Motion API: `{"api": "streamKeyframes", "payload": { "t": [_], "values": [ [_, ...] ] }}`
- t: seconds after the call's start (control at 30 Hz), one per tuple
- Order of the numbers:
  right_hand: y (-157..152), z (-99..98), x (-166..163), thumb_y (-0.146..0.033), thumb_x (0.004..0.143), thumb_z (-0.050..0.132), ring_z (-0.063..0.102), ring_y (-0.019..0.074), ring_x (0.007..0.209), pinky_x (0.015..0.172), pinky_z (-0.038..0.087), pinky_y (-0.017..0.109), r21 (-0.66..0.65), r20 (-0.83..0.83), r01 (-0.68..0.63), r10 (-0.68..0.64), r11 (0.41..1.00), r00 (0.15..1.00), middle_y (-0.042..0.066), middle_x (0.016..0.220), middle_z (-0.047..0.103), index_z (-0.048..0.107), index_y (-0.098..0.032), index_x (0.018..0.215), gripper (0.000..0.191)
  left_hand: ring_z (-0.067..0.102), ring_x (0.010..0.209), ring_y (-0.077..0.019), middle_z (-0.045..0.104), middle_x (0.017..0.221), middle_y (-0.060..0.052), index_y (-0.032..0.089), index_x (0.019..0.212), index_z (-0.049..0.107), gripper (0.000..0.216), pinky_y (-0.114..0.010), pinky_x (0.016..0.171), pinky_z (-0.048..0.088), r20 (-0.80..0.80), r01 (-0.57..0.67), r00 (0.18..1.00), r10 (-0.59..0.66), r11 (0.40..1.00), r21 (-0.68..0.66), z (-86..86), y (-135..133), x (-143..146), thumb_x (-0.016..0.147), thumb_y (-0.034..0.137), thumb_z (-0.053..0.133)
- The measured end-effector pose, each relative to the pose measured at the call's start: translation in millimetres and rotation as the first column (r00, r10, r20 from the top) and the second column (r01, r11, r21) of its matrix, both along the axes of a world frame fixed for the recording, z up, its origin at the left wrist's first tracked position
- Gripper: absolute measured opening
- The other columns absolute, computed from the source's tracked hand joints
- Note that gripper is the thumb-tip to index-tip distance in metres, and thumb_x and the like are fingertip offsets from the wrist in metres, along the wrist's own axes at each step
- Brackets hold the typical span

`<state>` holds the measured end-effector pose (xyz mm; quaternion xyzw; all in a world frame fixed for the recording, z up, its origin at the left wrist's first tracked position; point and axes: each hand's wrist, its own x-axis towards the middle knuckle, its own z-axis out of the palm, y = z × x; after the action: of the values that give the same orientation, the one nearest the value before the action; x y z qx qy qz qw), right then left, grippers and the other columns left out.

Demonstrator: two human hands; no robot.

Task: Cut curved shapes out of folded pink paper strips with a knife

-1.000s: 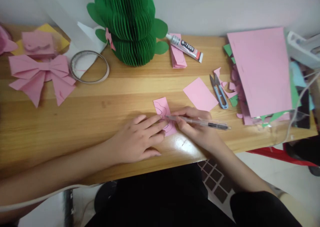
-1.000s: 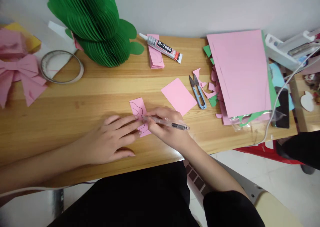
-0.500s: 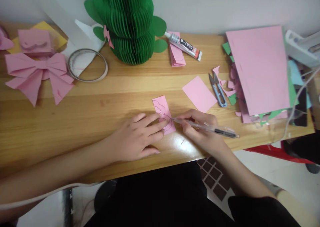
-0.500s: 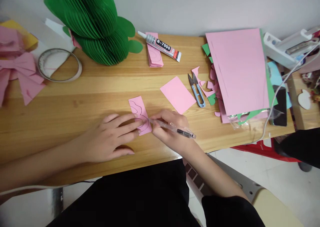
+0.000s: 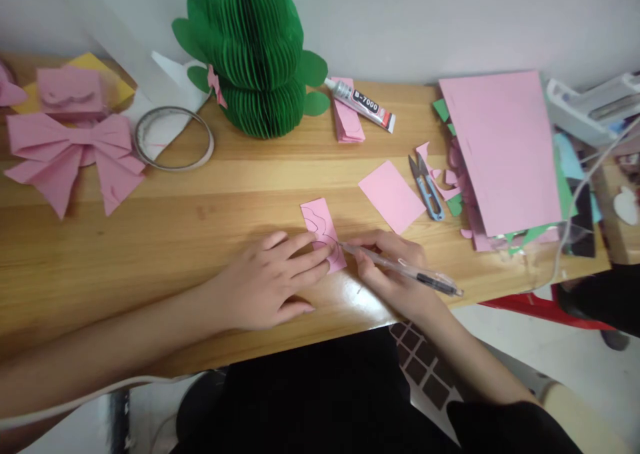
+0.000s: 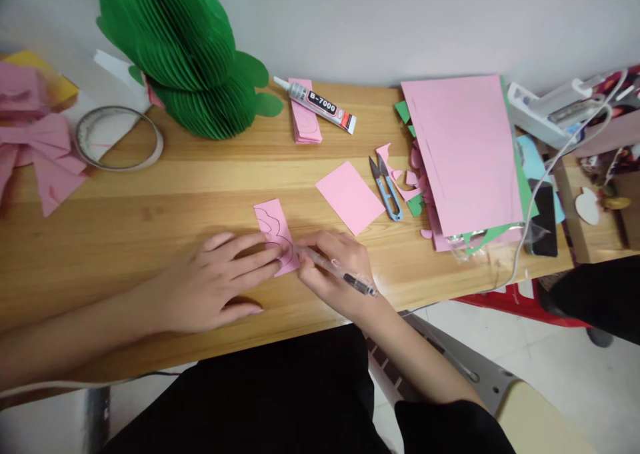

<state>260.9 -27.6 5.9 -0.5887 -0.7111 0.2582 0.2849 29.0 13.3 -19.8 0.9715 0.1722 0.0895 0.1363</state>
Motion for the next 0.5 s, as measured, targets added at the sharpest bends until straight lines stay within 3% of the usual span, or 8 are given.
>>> {"api": "streamKeyframes", "payload": {
  "t": [0.23, 0.5],
  "values": [
    [0.5, 0.0, 0.7, -0.021, 0.087, 0.058, 0.067, 0.0149, 0.064, 0.066, 0.054, 0.032, -0.036, -0.028, -0.01, 0.009, 0.999, 1.0, 0.002, 0.079, 0.077, 0.072, -0.023, 0.091, 0.015, 0.048, 0.131, -0.0302, 0.062, 0.14, -0.006, 0.019, 0.136, 0.056, 0.051, -0.042, 0.101, 0.034, -0.019, 0.016, 1.0, -0.016, 1.0, -0.005, 0.6, 1.5, -0.3, 0.097, 0.051, 0.053],
    [-4.3, -1.7, 2.7, -0.019, 0.083, 0.057, 0.059, 0.0121, 0.053, 0.057, 0.05, 0.028, 0.023, -0.007, 0.002, -0.001, 1.0, 1.0, 0.0, 0.065, 0.069, 0.069, -0.02, 0.083, 0.012, 0.049, 0.13, -0.0302, 0.061, 0.142, -0.004, 0.019, 0.136, 0.056, 0.05, -0.042, 0.095, 0.036, -0.041, 0.033, 0.999, -0.031, 0.998, 0.048, 0.6, 2.4, 0.5, 0.099, 0.051, 0.049]
  ]
}}
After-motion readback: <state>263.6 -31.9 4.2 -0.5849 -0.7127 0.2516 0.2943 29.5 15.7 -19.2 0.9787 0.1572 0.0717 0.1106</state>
